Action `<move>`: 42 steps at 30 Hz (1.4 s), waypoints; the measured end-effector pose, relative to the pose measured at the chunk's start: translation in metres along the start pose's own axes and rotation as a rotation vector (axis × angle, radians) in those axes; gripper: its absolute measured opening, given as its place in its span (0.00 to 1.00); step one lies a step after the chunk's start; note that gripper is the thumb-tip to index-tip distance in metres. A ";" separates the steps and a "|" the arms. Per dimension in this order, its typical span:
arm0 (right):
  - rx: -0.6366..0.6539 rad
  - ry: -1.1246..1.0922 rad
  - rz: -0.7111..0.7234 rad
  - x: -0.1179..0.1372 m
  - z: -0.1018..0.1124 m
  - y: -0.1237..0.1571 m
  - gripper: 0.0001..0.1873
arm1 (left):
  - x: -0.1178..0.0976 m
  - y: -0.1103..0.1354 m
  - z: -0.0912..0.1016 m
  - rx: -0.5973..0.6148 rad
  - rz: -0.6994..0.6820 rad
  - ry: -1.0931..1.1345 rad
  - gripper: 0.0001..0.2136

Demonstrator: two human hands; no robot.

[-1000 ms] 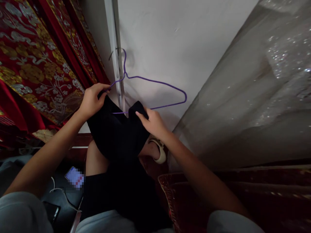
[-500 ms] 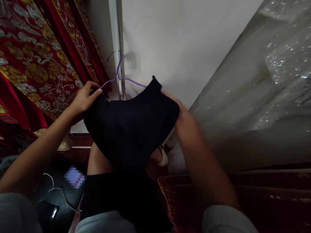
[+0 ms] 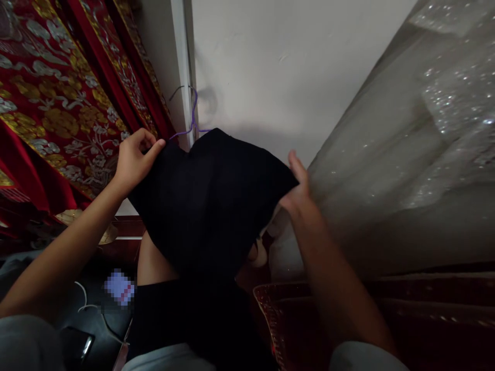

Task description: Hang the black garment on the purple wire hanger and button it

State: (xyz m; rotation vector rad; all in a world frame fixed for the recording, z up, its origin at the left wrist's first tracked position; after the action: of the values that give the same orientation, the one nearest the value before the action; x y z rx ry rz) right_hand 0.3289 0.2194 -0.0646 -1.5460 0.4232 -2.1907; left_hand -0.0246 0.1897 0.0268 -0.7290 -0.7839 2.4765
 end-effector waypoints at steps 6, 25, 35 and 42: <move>-0.088 -0.396 -0.188 -0.006 0.006 0.010 0.21 | -0.046 -0.020 -0.020 0.158 -0.145 -0.008 0.13; 1.051 -0.121 0.189 0.134 -0.127 0.106 0.13 | -0.054 0.076 -0.018 0.467 0.340 0.784 0.11; 0.478 -0.249 -0.135 0.011 -0.109 0.047 0.28 | -0.048 0.088 0.048 0.440 0.132 0.265 0.22; -0.143 -0.594 -0.114 -0.012 -0.063 -0.005 0.25 | -0.026 0.066 0.061 -0.139 -0.068 0.210 0.20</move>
State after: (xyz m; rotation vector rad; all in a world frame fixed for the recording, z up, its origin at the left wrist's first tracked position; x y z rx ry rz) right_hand 0.2723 0.2303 -0.0928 -2.2363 0.3066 -1.6807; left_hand -0.0573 0.1029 0.0376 -0.9770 -0.8914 2.2570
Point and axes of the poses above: each hand's wrist, its own y-axis away from the middle knuckle, its own z-axis out of the back of the hand, x = y × z, the point moved 8 cm from there along -y, towards the middle knuckle, and after that the axes turned 11 degrees about x, right-handed, at the moved point
